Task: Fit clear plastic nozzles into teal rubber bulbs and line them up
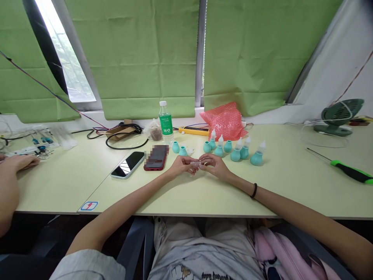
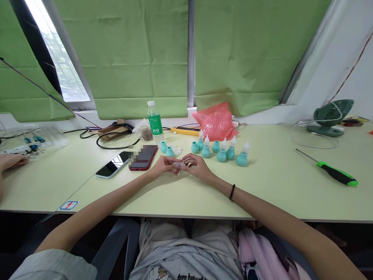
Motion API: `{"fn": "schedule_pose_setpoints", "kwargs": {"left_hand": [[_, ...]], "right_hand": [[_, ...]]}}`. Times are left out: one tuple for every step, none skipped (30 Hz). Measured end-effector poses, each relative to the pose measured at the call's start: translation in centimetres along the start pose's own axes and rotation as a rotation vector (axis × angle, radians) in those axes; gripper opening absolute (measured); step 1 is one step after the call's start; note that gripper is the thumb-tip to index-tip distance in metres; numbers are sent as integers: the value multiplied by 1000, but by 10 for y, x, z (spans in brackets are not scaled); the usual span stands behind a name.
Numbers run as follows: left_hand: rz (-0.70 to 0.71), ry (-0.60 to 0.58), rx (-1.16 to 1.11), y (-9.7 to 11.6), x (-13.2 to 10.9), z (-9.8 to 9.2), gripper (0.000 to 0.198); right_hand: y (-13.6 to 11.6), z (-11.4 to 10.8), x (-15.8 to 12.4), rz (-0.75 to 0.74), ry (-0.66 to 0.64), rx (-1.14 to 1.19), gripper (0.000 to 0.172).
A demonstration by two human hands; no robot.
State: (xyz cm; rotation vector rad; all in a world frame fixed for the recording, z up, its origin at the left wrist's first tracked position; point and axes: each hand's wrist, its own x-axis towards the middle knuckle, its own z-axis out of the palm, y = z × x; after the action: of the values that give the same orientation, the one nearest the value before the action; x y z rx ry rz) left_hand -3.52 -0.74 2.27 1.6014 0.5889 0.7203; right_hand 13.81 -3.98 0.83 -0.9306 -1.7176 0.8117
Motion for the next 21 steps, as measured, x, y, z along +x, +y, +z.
{"fn": "schedule_pose_setpoints", "kwargs": {"left_hand": [[-1,17,-2,0,0,0,40],[-3,35,-3,0,0,0,38],[-6,51,-3,0,0,0,37],[-8,61,-2,0,0,0,35],[-8,66,-1,1,0,0,34],[-7,67,0,2,0,1,32],[-5,66,4,2,0,1,32],[-1,65,8,3,0,2,31],[5,63,12,4,0,2,31],[13,60,16,4,-1,2,30],[20,57,19,4,-1,2,30],[27,53,23,4,0,2,30],[31,47,28,3,0,2,30],[33,44,34,1,0,1,30],[36,43,42,0,1,0,30],[39,44,49,-2,1,0,31],[44,47,55,-3,2,-1,31],[48,50,59,-4,2,-1,31],[50,53,61,-4,2,-1,31],[49,56,62,-3,2,-1,30],[46,58,61,-3,2,0,30]], "right_hand": [[1,-1,1,2,25,-12,29],[1,-2,1,8,47,-24,29],[2,-3,2,16,60,-36,29],[2,-4,2,23,61,-46,30],[2,-5,2,27,49,-56,31],[2,-5,2,26,29,-68,31],[1,-5,1,20,6,-81,31],[0,-5,0,11,-17,-95,31],[-1,-4,0,-1,-37,-109,30],[-2,-4,-1,-11,-52,-122,28],[-3,-3,-2,-20,-61,-131,27],[-4,-3,-2,-24,-66,-138,26],[-4,-3,-2,-23,-68,-142,26],[-4,-3,-2,-18,-66,-144,25],[-4,-3,-2,-12,-63,-143,25],[-4,-4,-2,-6,-57,-141,24],[-4,-4,-1,-1,-52,-137,24],[-4,-4,-1,1,-46,-132,24],[-3,-4,0,1,-38,-127,24],[-3,-4,0,2,-32,-120,24],[-3,-5,1,4,-31,-111,24]]}}
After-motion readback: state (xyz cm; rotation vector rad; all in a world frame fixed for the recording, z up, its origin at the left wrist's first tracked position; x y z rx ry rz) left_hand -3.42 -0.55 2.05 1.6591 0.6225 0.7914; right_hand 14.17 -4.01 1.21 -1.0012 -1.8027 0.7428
